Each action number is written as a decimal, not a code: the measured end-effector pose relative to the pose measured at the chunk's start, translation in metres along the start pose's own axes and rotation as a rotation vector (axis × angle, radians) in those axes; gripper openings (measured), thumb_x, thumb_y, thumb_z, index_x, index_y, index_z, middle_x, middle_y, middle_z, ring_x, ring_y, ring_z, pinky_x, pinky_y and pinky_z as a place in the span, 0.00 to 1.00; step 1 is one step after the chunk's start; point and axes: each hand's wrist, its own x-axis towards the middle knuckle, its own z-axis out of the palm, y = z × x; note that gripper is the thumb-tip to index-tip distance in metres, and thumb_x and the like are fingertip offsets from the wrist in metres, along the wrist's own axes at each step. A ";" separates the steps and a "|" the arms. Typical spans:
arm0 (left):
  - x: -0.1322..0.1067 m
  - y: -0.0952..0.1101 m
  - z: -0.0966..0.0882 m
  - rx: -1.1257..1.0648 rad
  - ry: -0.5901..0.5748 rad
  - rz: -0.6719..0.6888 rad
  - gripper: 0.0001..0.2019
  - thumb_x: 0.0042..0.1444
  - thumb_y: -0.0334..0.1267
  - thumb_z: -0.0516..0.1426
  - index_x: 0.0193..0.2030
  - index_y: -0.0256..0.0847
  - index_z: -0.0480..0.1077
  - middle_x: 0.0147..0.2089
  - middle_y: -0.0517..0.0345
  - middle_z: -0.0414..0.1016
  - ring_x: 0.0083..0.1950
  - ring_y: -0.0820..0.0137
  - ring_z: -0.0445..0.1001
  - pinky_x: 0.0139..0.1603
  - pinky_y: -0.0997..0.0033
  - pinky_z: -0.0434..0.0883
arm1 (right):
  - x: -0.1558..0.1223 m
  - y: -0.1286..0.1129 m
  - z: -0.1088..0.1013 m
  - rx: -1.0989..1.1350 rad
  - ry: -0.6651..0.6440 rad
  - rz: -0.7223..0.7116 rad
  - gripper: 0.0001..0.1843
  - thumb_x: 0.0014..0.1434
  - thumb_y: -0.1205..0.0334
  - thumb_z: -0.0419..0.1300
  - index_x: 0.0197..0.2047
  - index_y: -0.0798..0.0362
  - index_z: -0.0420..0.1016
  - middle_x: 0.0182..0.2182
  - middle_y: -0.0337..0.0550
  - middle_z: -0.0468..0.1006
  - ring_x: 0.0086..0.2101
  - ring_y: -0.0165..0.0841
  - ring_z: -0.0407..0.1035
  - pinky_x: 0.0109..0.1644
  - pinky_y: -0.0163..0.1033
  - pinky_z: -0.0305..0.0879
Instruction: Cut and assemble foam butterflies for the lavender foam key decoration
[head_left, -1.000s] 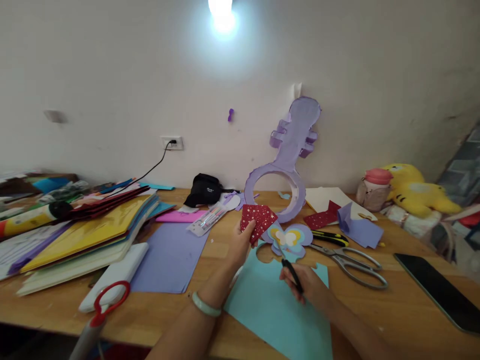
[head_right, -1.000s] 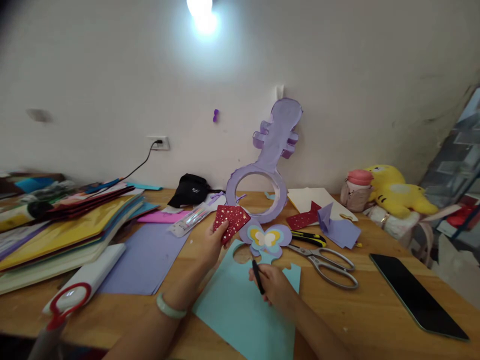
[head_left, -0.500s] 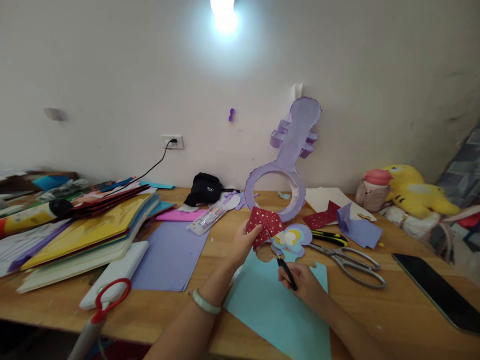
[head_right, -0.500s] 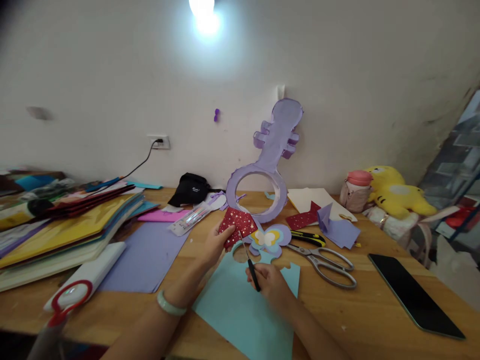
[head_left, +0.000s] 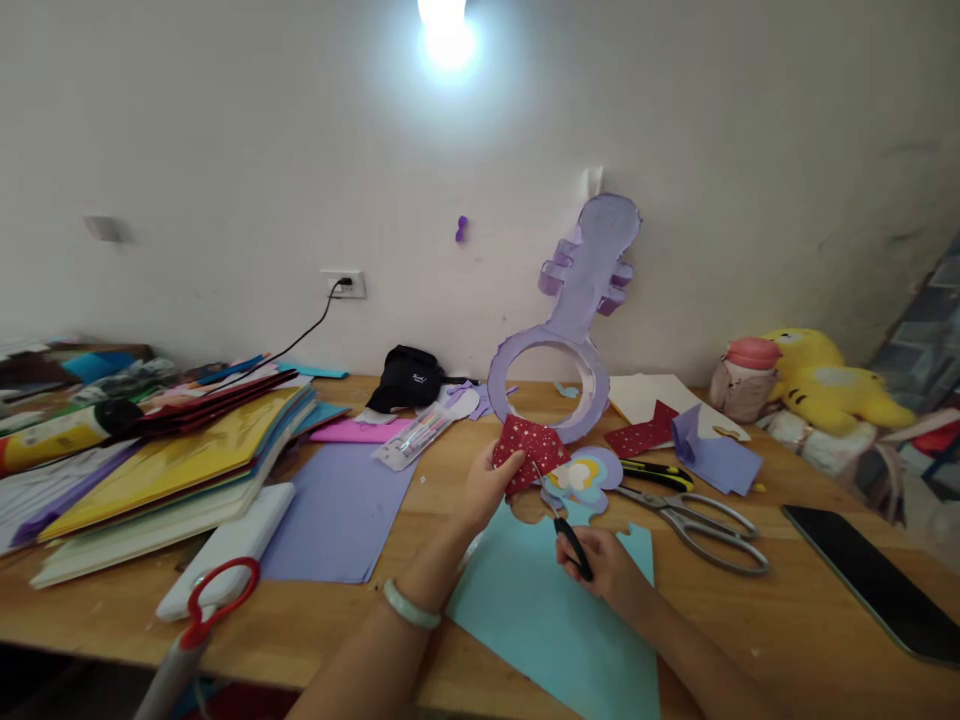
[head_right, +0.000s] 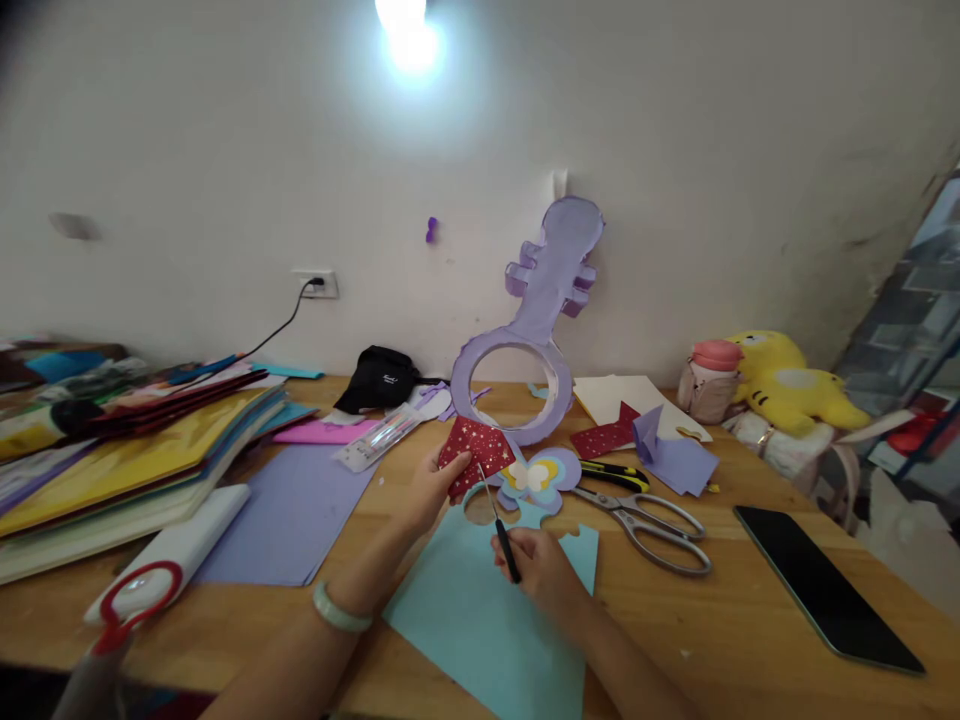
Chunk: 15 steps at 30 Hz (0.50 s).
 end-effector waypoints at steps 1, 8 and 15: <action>0.000 0.000 0.000 0.001 0.003 0.000 0.17 0.44 0.45 0.66 0.36 0.36 0.72 0.28 0.60 0.73 0.27 0.72 0.69 0.27 0.75 0.65 | 0.000 0.001 0.000 -0.009 0.002 -0.003 0.36 0.42 0.22 0.57 0.23 0.51 0.63 0.17 0.34 0.59 0.20 0.25 0.49 0.22 0.34 0.42; 0.000 0.000 0.001 -0.014 0.019 0.007 0.16 0.45 0.45 0.66 0.36 0.37 0.72 0.29 0.58 0.75 0.29 0.70 0.73 0.29 0.73 0.68 | 0.001 0.006 -0.001 -0.035 -0.019 -0.018 0.34 0.47 0.25 0.55 0.23 0.51 0.64 0.17 0.34 0.59 0.18 0.25 0.48 0.20 0.33 0.41; -0.002 0.001 0.004 -0.008 0.026 0.004 0.15 0.43 0.44 0.68 0.33 0.37 0.73 0.30 0.57 0.76 0.31 0.70 0.72 0.31 0.75 0.67 | 0.002 0.005 -0.001 -0.047 -0.030 -0.022 0.35 0.46 0.23 0.53 0.23 0.50 0.62 0.17 0.33 0.58 0.19 0.25 0.48 0.21 0.34 0.42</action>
